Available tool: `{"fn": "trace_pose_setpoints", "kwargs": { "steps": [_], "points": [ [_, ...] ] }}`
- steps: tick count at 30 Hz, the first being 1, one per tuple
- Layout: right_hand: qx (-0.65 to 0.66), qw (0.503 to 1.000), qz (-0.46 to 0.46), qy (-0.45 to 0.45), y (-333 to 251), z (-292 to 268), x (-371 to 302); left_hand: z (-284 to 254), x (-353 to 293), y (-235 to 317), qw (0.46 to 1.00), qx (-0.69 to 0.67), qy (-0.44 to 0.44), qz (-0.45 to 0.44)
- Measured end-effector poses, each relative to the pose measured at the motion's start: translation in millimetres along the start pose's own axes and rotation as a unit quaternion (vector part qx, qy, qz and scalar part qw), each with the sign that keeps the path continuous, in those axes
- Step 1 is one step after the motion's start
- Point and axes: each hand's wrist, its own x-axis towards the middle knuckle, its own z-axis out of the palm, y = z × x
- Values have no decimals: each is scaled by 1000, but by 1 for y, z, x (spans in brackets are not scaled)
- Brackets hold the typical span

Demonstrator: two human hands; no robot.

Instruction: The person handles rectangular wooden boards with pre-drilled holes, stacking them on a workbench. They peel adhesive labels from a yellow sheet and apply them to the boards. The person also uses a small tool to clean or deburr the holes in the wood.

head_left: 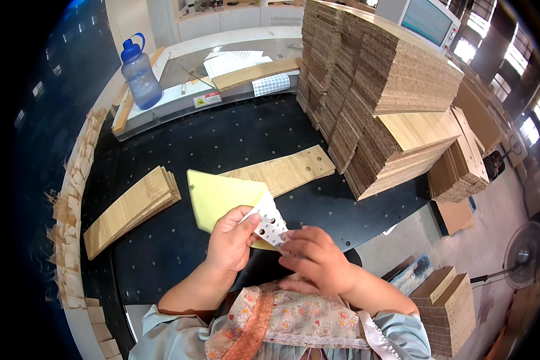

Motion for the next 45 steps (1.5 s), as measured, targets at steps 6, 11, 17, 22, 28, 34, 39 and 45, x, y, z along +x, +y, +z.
{"fn": "trace_pose_setpoints", "kwargs": {
  "steps": [6, 11, 17, 22, 28, 34, 39, 45],
  "points": [
    [19, 985, 90, 145, 17, 13, 26, -6, -2, -16, 999, -12, 26, 25],
    [36, 981, 130, 138, 24, 22, 28, 0, -6, -17, 999, -17, 26, 35],
    [87, 970, 174, 145, 24, 26, 25, 7, -9, -19, 998, -10, 57, 40],
    [35, 976, 137, 163, 23, 26, 21, 7, -10, -24, 998, -15, 29, 54],
    [14, 973, 121, 194, 20, 24, 18, 13, -10, -29, 997, -31, -1, 71],
    [29, 971, 124, 202, 20, 25, 13, 15, -11, -32, 997, -26, 5, 67],
    [119, 948, 187, 228, 21, 25, 7, 14, -9, -34, 997, -18, 13, 70],
    [135, 958, 171, 187, 11, 24, 7, 19, -5, -34, 994, -11, 43, 103]
  ]
}}
